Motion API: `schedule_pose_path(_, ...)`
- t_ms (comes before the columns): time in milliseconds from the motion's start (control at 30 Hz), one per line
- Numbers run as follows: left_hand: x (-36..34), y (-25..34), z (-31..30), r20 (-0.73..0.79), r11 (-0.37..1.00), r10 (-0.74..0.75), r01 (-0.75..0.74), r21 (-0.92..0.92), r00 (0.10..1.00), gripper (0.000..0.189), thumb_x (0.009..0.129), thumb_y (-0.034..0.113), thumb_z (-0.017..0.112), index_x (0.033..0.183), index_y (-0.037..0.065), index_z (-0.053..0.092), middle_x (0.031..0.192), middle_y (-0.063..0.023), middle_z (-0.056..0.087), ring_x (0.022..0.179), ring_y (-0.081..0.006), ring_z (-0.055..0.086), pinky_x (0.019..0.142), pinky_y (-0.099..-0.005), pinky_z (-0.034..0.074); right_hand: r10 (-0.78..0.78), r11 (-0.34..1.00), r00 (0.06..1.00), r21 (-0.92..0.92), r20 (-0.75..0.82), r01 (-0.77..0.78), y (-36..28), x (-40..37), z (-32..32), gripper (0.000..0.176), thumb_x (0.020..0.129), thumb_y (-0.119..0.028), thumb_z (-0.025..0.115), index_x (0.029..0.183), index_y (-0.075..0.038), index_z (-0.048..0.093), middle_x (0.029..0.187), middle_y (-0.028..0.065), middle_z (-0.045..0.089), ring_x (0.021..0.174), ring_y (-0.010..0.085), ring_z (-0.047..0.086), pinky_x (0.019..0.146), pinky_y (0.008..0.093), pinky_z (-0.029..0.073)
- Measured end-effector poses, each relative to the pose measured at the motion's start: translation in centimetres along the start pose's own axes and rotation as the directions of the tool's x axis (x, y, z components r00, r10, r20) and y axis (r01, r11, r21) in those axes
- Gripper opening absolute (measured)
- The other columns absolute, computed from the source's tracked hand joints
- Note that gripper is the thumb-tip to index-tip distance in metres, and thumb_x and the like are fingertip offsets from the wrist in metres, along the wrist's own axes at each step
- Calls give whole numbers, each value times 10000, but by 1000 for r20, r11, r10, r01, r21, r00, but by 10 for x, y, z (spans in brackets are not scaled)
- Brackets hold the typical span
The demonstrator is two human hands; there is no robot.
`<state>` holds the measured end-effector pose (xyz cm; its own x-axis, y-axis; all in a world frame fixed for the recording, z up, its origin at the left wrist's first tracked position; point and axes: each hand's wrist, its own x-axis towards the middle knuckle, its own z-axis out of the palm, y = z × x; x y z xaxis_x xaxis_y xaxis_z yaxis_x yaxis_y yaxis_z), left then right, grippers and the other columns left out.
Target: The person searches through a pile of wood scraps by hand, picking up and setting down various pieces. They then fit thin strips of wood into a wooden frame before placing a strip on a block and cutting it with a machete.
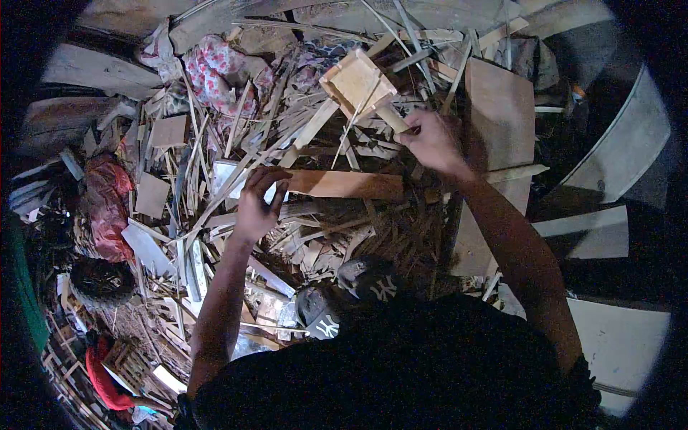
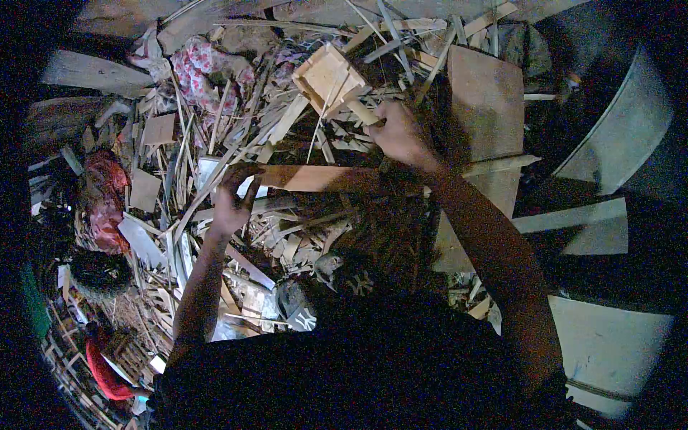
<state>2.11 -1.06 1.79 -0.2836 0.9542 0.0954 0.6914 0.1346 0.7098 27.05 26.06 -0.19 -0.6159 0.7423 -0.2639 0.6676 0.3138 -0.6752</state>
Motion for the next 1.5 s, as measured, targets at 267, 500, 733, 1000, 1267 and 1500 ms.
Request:
schedule_pose_path(267,0,-7,3,-20,1000,-5,5,-17,1000,174,871,-3,641,1040,16,673,1080,-166,667,1024,-351,621,901,-412,493,-168,890,984,-438,-51,129,-44,4,-17,306,799,-192,788,995,16,680,940,186,701,932,345,675,816,410,511)
schedule_pose_path(500,-4,-8,-1,-8,999,-16,16,36,1000,200,869,3,643,1067,25,666,1089,-167,663,1043,-352,614,913,-418,492,10,966,971,-252,240,52,-58,3,-22,310,800,-231,761,931,44,708,903,210,699,820,275,701,749,390,534)
schedule_pose_path(733,-3,-7,-2,-11,1000,-8,8,8,1000,212,852,-15,649,1056,34,672,1064,-163,660,1041,-347,612,924,-415,486,10,700,847,601,532,-385,-83,11,-25,200,929,-143,630,1071,-16,570,859,128,684,707,186,684,593,308,567)
schedule_pose_path(1000,-6,-12,-6,-14,999,-20,20,31,1000,224,850,-24,641,1066,27,672,1089,-171,654,1063,-344,607,918,-400,487,-191,688,869,694,457,-214,-92,-10,-32,132,1004,-127,558,1106,-60,508,902,97,669,728,177,670,583,309,541)
schedule_pose_path(1267,6,-17,-9,-33,880,-304,267,-393,952,198,982,96,598,1138,-9,658,1058,-112,703,976,-182,652,883,-313,501,-230,703,826,675,514,-224,-94,-14,-29,154,1000,-117,565,1126,-46,512,902,100,675,711,172,669,586,308,554)
schedule_pose_path(1500,50,27,-30,-45,610,-480,296,-735,876,316,989,236,629,1136,-44,650,988,-111,705,858,-162,667,802,-304,542,-256,791,750,579,609,-201,-95,-17,-15,108,1005,-84,542,1083,-11,533,882,114,677,663,177,666,590,319,569)
